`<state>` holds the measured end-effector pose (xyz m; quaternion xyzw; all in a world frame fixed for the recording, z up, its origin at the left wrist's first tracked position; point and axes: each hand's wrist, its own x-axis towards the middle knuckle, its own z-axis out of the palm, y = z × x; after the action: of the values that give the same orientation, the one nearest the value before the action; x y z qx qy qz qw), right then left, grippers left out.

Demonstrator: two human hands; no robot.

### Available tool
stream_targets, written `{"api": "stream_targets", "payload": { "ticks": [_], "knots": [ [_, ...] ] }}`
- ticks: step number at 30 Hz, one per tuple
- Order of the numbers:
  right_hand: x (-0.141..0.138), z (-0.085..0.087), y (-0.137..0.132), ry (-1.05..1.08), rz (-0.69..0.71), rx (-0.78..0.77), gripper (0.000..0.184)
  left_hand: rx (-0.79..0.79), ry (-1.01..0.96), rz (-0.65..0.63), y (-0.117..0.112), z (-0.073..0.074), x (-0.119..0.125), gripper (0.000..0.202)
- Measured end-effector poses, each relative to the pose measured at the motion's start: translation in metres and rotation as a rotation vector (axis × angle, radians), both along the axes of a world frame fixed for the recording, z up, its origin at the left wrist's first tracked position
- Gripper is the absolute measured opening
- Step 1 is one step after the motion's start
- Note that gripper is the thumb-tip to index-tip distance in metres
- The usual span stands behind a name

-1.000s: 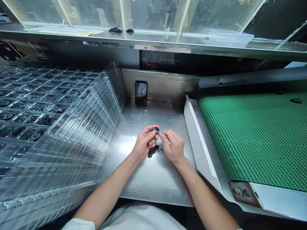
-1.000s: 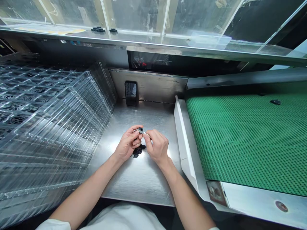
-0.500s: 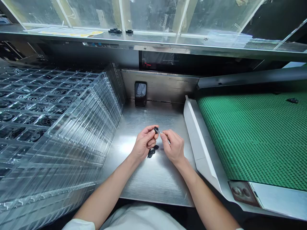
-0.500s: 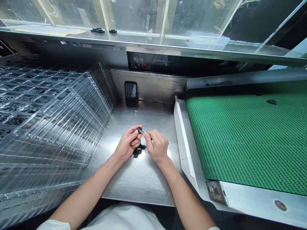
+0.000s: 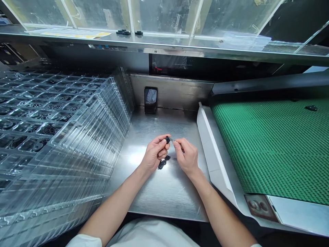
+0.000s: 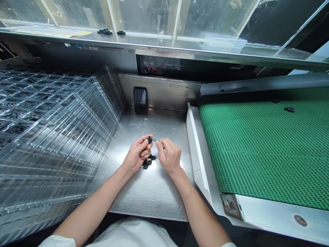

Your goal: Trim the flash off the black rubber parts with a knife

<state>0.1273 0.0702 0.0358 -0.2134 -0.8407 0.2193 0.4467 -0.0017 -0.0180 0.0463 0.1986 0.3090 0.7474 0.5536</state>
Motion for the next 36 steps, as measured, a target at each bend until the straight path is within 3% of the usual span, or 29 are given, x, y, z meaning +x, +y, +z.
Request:
{"api": "stream_targets", "payload": {
  "ticks": [5,9,15,23,29,36],
  "knots": [
    [0.000,0.001,-0.003,0.088,0.066,-0.039,0.024,-0.027,-0.003,-0.005,0.000,0.002,0.000,0.042],
    [-0.001,0.001,-0.004,0.126,0.101,-0.159,0.019,-0.040,0.027,-0.024,0.000,0.000,0.002,0.042],
    [-0.003,0.001,-0.006,0.149,0.114,-0.326,0.030,-0.071,0.074,-0.073,0.000,-0.002,0.008,0.039],
    [-0.003,-0.001,-0.007,0.127,0.088,-0.205,0.037,-0.095,0.152,-0.023,0.003,0.000,0.013,0.047],
    [-0.003,-0.006,-0.006,0.149,0.026,-0.196,0.038,-0.116,0.083,0.026,0.004,0.000,0.013,0.054],
    [-0.004,-0.005,-0.007,0.179,0.068,-0.210,0.042,-0.130,0.118,0.039,0.006,-0.003,0.020,0.060]
  ]
}}
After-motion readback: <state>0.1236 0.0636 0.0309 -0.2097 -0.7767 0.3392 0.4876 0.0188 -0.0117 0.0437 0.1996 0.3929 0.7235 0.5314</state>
